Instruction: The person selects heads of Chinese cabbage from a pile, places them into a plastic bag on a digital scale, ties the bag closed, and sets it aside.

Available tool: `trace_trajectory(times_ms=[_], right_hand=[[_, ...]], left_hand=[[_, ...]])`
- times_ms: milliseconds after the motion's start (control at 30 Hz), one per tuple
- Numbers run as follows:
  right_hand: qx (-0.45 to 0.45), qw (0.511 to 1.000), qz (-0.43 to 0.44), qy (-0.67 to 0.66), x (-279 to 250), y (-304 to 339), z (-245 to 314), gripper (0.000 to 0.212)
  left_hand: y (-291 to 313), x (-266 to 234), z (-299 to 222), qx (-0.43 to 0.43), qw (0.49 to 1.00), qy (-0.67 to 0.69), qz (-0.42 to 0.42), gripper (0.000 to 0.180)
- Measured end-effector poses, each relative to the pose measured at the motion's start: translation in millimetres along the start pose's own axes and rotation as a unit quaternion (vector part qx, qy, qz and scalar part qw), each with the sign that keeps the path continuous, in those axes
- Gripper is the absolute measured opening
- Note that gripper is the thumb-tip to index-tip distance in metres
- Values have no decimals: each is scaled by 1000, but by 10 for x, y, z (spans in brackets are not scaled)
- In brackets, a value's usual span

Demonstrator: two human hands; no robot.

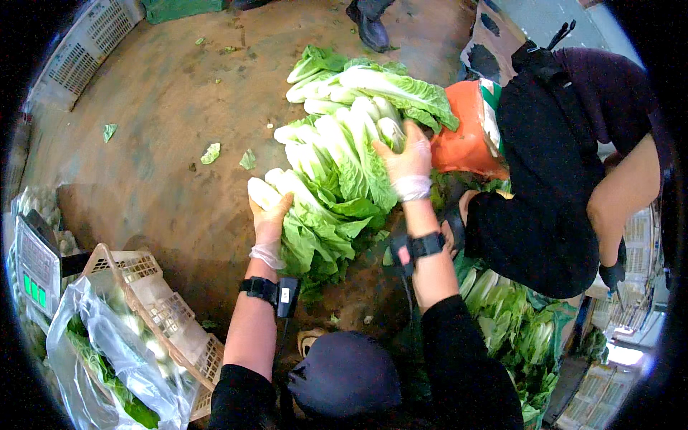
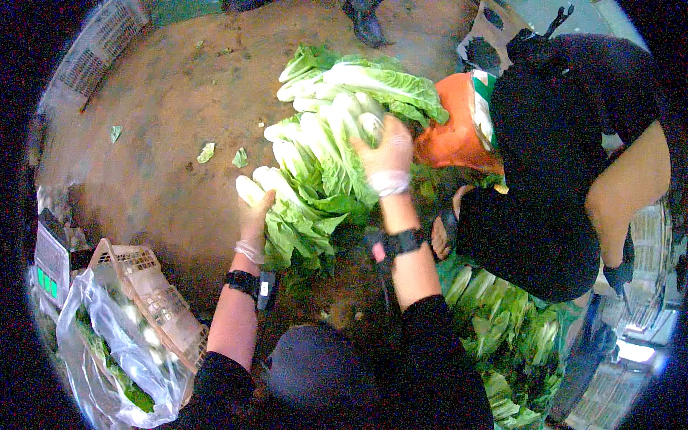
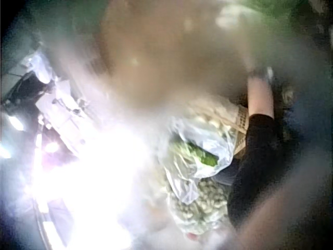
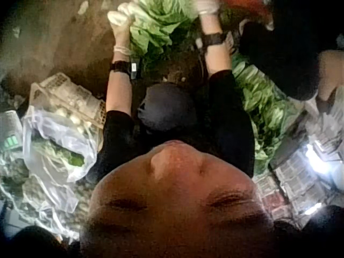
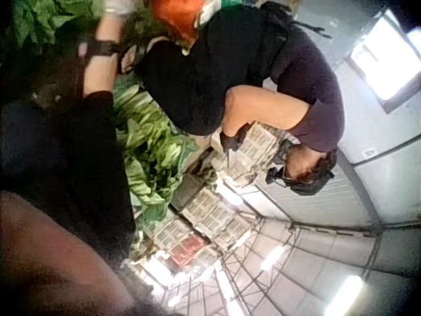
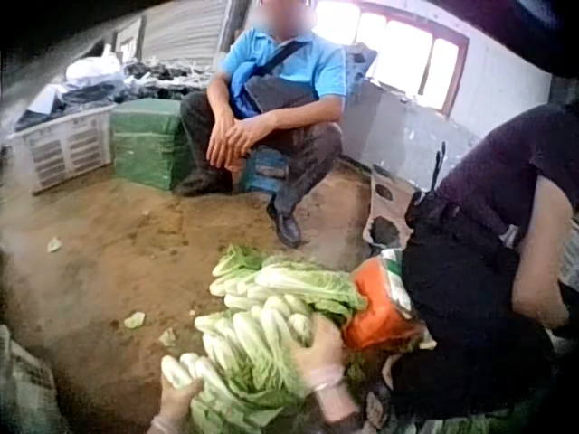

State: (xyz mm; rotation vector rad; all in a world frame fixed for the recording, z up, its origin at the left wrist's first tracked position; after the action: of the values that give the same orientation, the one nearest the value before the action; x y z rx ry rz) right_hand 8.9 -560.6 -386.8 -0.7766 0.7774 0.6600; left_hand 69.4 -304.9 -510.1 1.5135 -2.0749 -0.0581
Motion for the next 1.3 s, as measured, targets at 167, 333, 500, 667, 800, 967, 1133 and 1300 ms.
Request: trace_trajectory(times_ms=[167, 333, 500, 667, 800, 967, 1133, 1300], right_hand=[[70, 969, 205, 122, 214, -65, -81, 71], [-129, 936, 295, 145, 498, 194, 565, 76], [56, 886, 455, -69, 726, 101, 577, 104], [15, 873, 485, -47, 819, 145, 494, 117], [-66, 859, 508, -7, 714, 505, 989, 110], [-97, 864, 489, 73, 853, 269, 961, 109], [-147, 823, 541, 90, 1033, -3, 843, 110], [-199, 810, 541, 113, 902, 420, 1102, 115]], left_hand=[[72, 91, 64, 45, 999, -7, -16, 78], [142, 83, 35, 42, 998, 19, -32, 74], [256, -76, 4, -83, 962, 251, 62, 59], [483, -75, -41, -207, 896, 361, 152, 59], [569, -269, 52, -196, 918, 320, 127, 60], [538, -233, 47, -187, 935, 285, 98, 60], [443, -197, 52, -205, 922, 303, 129, 69], [671, -304, -45, -183, 927, 302, 126, 85]])
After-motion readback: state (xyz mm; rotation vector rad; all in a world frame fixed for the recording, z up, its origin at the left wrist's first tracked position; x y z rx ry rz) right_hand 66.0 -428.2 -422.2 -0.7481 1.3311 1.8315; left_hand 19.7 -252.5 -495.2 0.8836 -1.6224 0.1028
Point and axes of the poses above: each hand's wrist, its own y-axis away from the middle knuckle, its own x-axis out of the palm, z = x × y, the point moved 2 cm from there along -y, towards the middle knuckle, and after that the axes turned 4 degrees about z, right-handed, at the moved point
